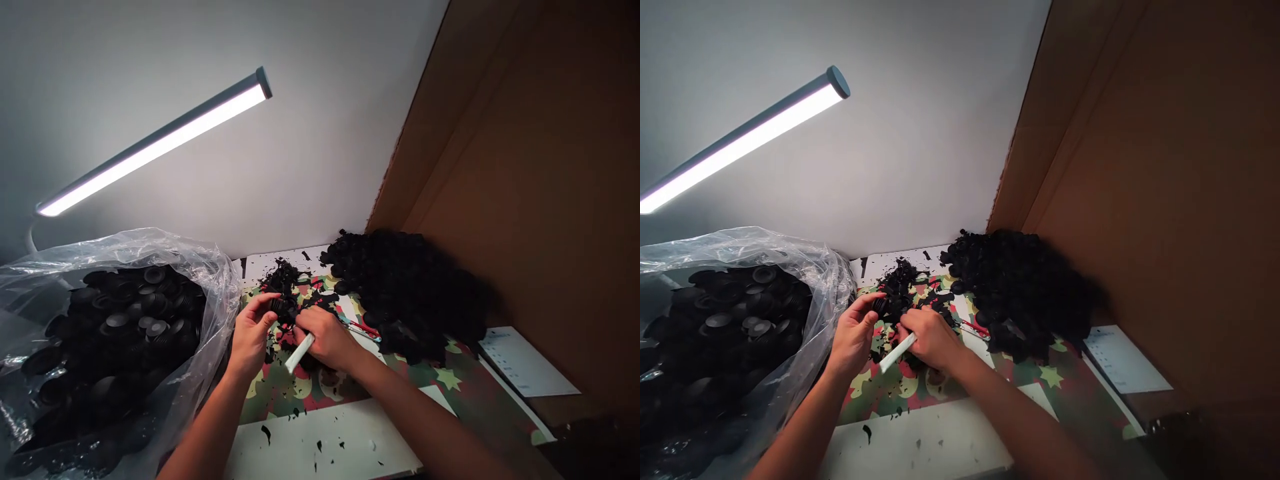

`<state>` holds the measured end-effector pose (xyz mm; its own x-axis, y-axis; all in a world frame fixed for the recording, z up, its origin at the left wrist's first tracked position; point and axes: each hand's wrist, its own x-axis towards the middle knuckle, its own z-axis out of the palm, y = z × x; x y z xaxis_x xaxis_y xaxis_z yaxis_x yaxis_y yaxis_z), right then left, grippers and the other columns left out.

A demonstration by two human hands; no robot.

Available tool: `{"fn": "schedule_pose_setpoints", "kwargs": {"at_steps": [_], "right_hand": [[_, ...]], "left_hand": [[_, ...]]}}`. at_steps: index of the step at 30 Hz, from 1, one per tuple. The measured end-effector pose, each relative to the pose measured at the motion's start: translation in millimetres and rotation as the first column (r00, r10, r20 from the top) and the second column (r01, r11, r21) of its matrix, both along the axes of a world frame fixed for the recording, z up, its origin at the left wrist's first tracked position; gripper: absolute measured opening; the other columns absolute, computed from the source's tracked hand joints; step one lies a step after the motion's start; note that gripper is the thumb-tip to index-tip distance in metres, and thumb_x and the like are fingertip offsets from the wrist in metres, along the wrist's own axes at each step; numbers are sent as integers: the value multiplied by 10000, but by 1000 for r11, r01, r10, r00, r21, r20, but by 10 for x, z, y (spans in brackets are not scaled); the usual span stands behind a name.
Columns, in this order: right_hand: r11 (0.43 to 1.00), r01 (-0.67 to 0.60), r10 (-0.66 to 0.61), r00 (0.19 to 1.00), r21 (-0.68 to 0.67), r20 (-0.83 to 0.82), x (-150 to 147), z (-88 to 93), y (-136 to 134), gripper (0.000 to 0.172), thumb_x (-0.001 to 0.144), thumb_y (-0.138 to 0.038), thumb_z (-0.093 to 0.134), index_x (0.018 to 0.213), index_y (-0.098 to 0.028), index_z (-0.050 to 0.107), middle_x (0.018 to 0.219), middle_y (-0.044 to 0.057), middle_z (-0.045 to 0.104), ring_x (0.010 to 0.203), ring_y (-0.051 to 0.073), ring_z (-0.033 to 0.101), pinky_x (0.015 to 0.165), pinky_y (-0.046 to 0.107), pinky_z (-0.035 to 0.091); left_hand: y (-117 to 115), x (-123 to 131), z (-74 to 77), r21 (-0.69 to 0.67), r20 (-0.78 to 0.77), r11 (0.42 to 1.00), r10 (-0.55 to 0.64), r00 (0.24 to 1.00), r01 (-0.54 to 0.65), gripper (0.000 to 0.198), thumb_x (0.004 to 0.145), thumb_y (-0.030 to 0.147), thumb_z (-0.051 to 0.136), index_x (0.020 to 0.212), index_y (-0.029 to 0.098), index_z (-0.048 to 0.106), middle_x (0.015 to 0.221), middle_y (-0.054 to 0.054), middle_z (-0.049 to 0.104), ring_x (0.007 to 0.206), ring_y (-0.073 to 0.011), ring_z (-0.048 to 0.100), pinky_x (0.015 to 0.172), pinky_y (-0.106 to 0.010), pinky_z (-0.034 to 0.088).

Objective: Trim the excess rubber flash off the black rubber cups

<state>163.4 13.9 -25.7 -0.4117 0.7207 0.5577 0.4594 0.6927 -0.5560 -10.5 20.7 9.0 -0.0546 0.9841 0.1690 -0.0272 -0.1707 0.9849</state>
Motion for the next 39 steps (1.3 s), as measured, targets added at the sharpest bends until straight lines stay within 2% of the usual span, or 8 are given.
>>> {"fn": "schedule_pose_setpoints", "kwargs": {"at_steps": [6, 11, 20, 25, 28, 31, 35, 39], "right_hand": [[963, -7, -64, 964, -269, -256, 113, 58, 60, 237, 929, -352, 614, 743, -206, 640, 807, 22, 621, 718, 157, 588, 651, 278, 461], [862, -153, -112, 873, -484, -474, -26, 117, -17, 258, 885, -432, 624, 765, -205, 652, 711, -7, 626, 657, 154, 572, 612, 269, 460], [806, -206, -207, 781, -555, -590, -41, 199, -103, 235, 837, -402, 662, 735, -191, 665, 669, -21, 577, 622, 126, 492, 607, 257, 400], [862, -124, -190, 821, -492, -539, -21, 201, -100, 212, 867, -357, 648, 735, -193, 674, 655, -19, 586, 592, 124, 491, 576, 253, 399], [948, 72, -216, 862, -310, -460, -6, 142, -67, 188, 895, -298, 644, 739, -199, 678, 683, -3, 624, 615, 138, 541, 594, 261, 432], [975, 208, -220, 902, -73, -371, -4, 59, -41, 168, 935, -239, 618, 792, -194, 695, 724, 24, 661, 656, 156, 595, 626, 275, 466], [982, 136, -107, 972, 131, -207, -43, -29, -59, 159, 978, -221, 587, 906, -184, 723, 743, 39, 692, 672, 164, 623, 671, 303, 470], [998, 35, -22, 977, 58, -212, -41, -10, -79, 185, 993, -311, 582, 921, -205, 715, 801, 41, 694, 715, 166, 637, 684, 300, 489]], "left_hand": [[-67, -29, -39, -86, -42, 996, -38, 998, 34, 404, 602, 371, 878, 932, 179, 747, 846, -34, 713, 790, -194, 649, 735, -297, 520], [-108, -15, -44, -18, -131, 999, -31, 991, 29, 282, 604, 278, 878, 845, 181, 769, 855, -43, 715, 845, -201, 655, 764, -285, 527], [-112, -5, -77, -110, 75, 989, -91, 993, 99, 318, 572, 336, 911, 820, 174, 795, 754, -34, 709, 684, -157, 616, 597, -236, 489], [-122, 1, -67, -89, 28, 989, -114, 993, 116, 336, 618, 346, 890, 898, 188, 793, 882, -60, 741, 814, -200, 659, 708, -272, 522], [-145, 18, -29, -42, -99, 998, -41, 994, 37, 494, 639, 339, 877, 1102, 225, 745, 1130, -82, 704, 1018, -237, 644, 823, -302, 532], [-160, 35, -23, -129, -102, 991, -30, 994, 16, 502, 695, 429, 828, 1129, 211, 703, 981, -55, 683, 851, -196, 656, 726, -295, 547], [-151, 30, -52, -267, 72, 957, -97, 993, 113, 468, 711, 499, 793, 1044, 180, 709, 804, -7, 629, 702, -145, 624, 656, -260, 530], [-120, -23, -66, -221, 59, 973, -51, 997, 63, 466, 657, 390, 840, 1058, 194, 708, 843, -9, 634, 795, -157, 629, 682, -241, 522]]}}
